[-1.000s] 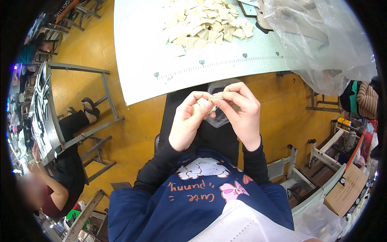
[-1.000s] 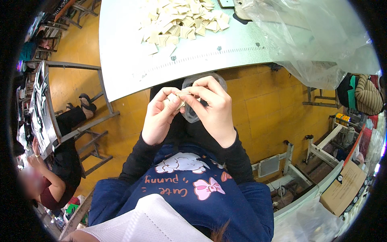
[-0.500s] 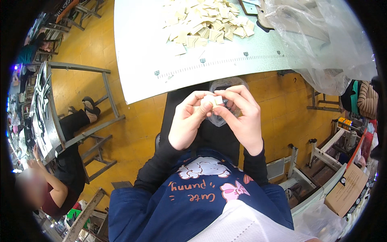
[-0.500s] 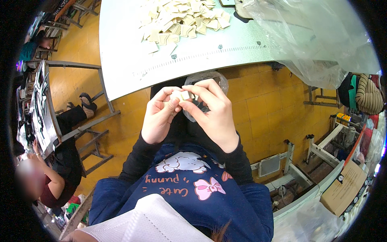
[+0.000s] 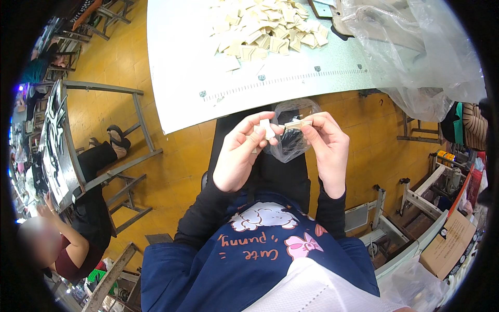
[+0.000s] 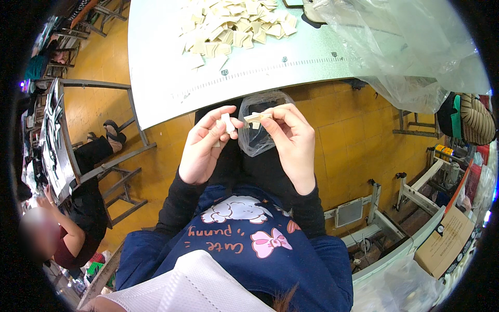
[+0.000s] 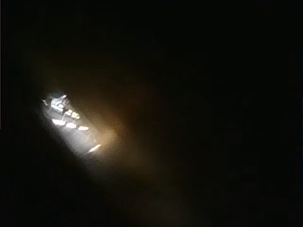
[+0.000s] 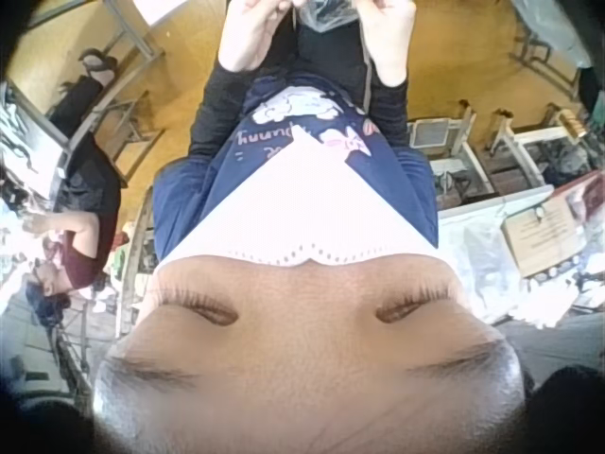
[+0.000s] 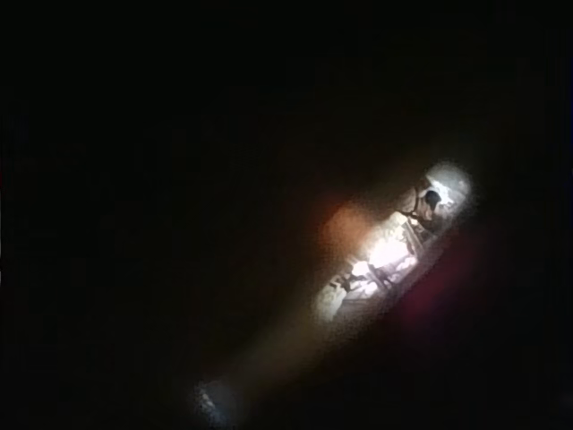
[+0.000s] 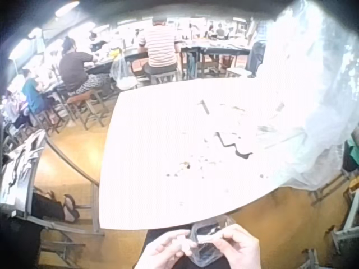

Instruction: The person repeatedly picks up small, light-colored craft pieces from a table, inspects them, and places them into a clear plastic bag. The person also handles a small white packet and a larger plastic bag containing more pieces during the process.

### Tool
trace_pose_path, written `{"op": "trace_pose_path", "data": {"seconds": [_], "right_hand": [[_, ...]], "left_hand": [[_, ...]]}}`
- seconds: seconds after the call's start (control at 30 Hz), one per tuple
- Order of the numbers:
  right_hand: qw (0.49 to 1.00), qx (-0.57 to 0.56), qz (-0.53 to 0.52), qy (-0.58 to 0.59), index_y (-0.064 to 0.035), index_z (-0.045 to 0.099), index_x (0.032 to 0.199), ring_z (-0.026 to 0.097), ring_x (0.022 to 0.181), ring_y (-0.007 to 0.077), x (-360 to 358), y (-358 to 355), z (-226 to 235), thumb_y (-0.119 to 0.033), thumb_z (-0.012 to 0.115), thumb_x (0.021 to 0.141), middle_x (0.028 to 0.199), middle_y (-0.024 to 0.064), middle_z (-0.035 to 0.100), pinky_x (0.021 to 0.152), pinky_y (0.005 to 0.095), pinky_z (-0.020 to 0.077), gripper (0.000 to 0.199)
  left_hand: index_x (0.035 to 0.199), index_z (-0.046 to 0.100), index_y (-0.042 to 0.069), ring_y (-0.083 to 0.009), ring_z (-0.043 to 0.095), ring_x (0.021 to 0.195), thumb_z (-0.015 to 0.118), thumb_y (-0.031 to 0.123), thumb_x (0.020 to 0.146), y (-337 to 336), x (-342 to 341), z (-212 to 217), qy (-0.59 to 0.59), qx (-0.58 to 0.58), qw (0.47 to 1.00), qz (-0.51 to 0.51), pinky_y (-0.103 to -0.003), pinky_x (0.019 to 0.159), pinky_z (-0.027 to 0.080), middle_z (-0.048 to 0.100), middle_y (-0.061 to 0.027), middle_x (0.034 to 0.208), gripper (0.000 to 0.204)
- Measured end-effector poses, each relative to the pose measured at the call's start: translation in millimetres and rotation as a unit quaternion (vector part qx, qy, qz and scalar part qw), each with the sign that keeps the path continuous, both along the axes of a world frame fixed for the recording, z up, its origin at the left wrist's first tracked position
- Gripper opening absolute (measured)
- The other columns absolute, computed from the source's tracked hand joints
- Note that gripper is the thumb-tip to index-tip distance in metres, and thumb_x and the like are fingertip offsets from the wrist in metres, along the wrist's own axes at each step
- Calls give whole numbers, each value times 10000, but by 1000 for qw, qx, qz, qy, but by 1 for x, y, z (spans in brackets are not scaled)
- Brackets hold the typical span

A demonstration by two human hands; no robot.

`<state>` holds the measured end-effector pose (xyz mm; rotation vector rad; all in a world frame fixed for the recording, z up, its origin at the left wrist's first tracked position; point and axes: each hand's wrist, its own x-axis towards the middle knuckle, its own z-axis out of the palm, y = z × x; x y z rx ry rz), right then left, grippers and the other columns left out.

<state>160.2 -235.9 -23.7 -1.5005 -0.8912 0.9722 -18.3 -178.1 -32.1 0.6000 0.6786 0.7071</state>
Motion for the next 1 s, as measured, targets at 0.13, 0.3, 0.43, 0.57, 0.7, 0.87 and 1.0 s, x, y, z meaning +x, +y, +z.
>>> {"op": "trace_pose_path", "data": {"seconds": [0.13, 0.3, 0.43, 0.57, 0.7, 0.87, 1.0], "right_hand": [[981, -51, 54, -177, 6, 709, 1041, 591, 739, 95, 5, -4, 4, -62, 699, 903, 925, 42, 627, 659, 245, 480, 154], [986, 14, 83, -141, -4, 716, 1047, 604, 715, 120, -6, -1, 10, -79, 714, 888, 931, 65, 631, 645, 258, 492, 175], [991, 49, 72, -106, 15, 708, 977, 595, 712, 114, -13, 5, 8, -47, 720, 874, 880, 54, 627, 620, 253, 479, 121], [991, 56, 15, -117, 21, 700, 937, 583, 702, 110, -5, 2, 8, -34, 725, 866, 837, 46, 616, 622, 250, 471, 94], [968, -10, 47, -247, 2, 709, 986, 566, 682, 127, 5, -3, 11, -33, 740, 841, 880, 55, 613, 627, 258, 472, 152], [972, 10, 60, -225, -28, 712, 1057, 572, 670, 143, -6, -5, 16, -45, 766, 798, 941, 66, 613, 600, 268, 486, 266], [954, 89, 105, -265, -43, 660, 1207, 598, 779, 202, -19, -8, 21, -46, 804, 740, 1030, 84, 601, 685, 306, 525, 489]], "left_hand": [[1289, 534, -22, -77, 565, 810, 559, 130, 1012, 2, 1, -4, 53, 33, 998, 14, -199, 746, 448, 675, -91, 1022, 317], [1161, 578, -23, -76, 592, 817, 592, 158, 1003, -4, 5, -6, 108, 104, 988, -25, -221, 738, 449, 685, -62, 965, 240], [1103, 583, -9, -80, 585, 819, 517, 209, 1044, -6, 8, -3, 106, 121, 987, -20, -224, 732, 445, 666, -54, 938, 235], [1080, 587, 3, -88, 545, 800, 409, 291, 1082, -5, 8, -3, 18, -10, 998, 56, -232, 733, 434, 648, -68, 972, 339], [1129, 567, 3, -97, 456, 715, 428, 258, 1067, 4, 1, -6, -5, -66, 994, 83, -230, 695, 399, 571, -31, 862, 297], [1243, 524, -20, -146, 514, 809, 480, 60, 931, 1, 7, -2, -140, -155, 972, 103, -257, 764, 436, 561, -61, 931, 325], [1315, 471, -43, -266, 543, 1185, 450, -7, 817, 1, 16, 9, -196, -193, 955, 112, -339, 1049, 430, 577, -161, 1224, 500]]}}
